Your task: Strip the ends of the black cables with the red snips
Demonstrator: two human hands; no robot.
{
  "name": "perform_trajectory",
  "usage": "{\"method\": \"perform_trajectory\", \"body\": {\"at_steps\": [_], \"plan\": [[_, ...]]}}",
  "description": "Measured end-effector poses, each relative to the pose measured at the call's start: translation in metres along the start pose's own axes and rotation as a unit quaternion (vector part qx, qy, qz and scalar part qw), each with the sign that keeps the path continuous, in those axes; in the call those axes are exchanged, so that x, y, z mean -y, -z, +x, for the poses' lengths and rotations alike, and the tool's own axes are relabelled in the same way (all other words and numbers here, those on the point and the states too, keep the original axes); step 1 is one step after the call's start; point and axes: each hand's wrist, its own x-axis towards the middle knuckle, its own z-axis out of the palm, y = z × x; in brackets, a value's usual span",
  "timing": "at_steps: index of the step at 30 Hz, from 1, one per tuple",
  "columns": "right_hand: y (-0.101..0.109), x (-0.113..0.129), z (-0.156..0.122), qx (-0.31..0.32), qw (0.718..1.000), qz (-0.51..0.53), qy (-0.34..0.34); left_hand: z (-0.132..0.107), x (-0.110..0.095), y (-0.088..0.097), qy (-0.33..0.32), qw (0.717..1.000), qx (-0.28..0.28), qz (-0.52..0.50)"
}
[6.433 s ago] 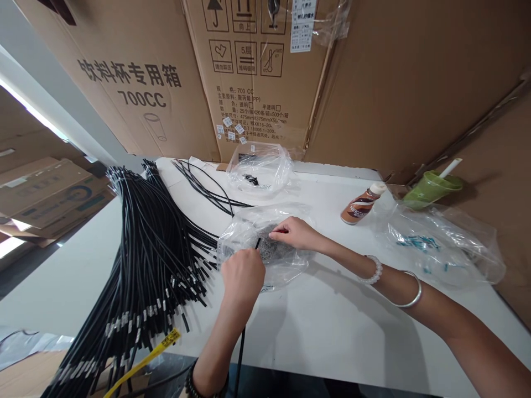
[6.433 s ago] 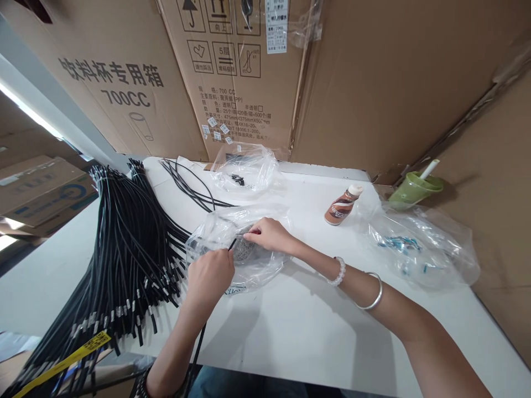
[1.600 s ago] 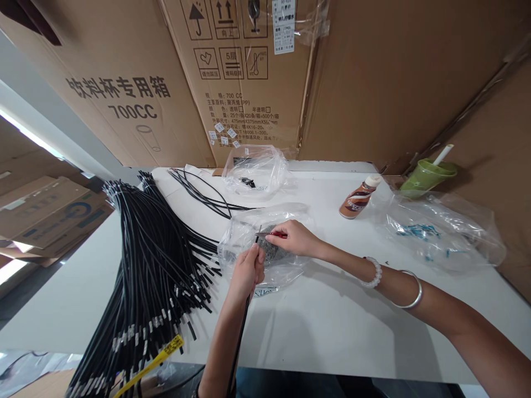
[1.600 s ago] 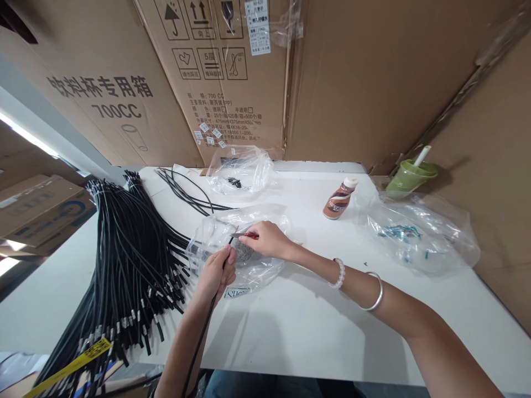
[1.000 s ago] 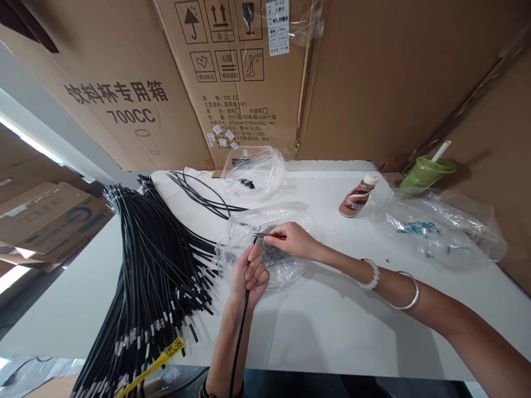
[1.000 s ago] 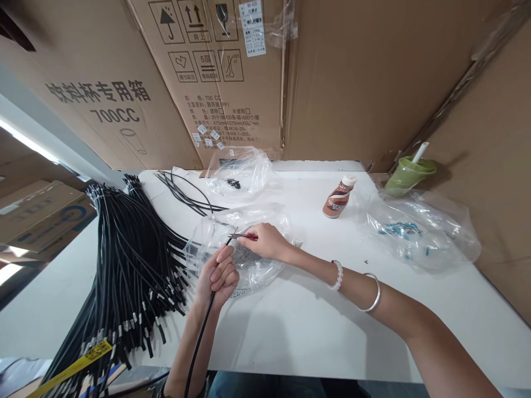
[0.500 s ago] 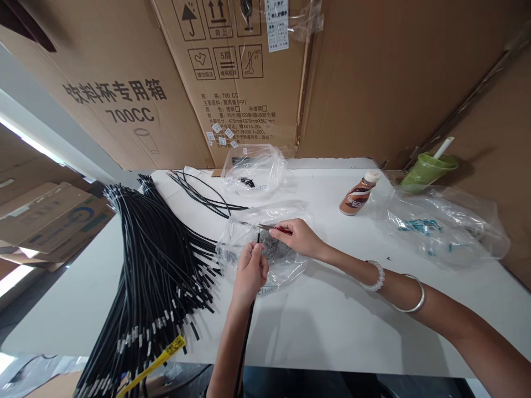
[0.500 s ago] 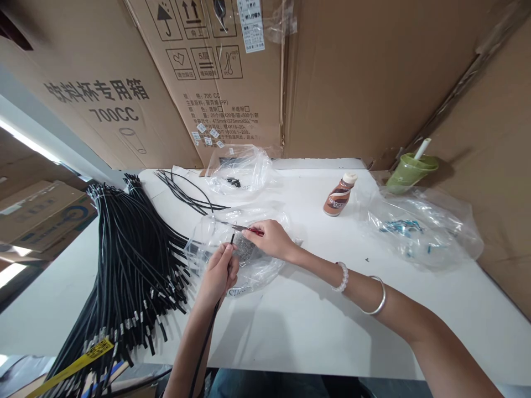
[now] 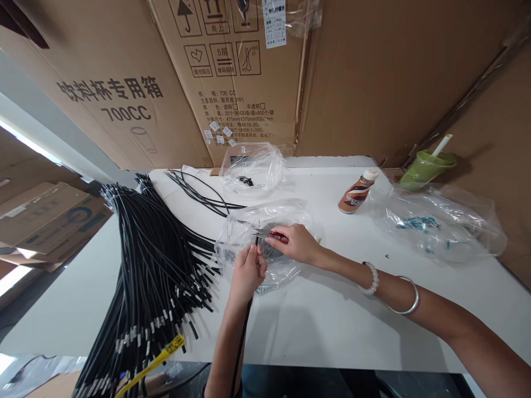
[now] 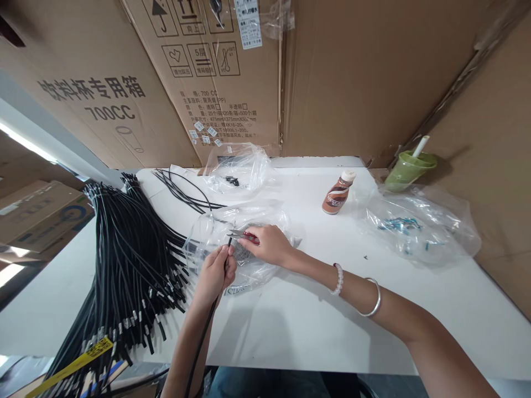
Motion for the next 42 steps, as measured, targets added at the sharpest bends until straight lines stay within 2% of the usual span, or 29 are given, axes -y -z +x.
{"method": "perform_trajectory", "body": {"at_steps": [12, 24, 34, 42], "plan": [[0.007, -0.002, 0.010, 0.051, 0.998, 0.012, -0.023, 0.001, 0.003, 0.000, 0.004, 1.000, 0.007, -0.013], [0.003, -0.006, 0.008, 0.020, 0.999, 0.013, -0.030, 0.010, 0.013, -0.002, 0.004, 0.999, -0.030, -0.026], [0.007, -0.002, 0.011, 0.034, 0.999, -0.017, -0.019, 0.002, 0.002, -0.005, 0.023, 0.999, -0.021, -0.006], [0.008, -0.001, 0.011, 0.041, 0.998, -0.032, -0.018, 0.006, 0.009, -0.004, 0.006, 1.000, -0.022, 0.004]]}}
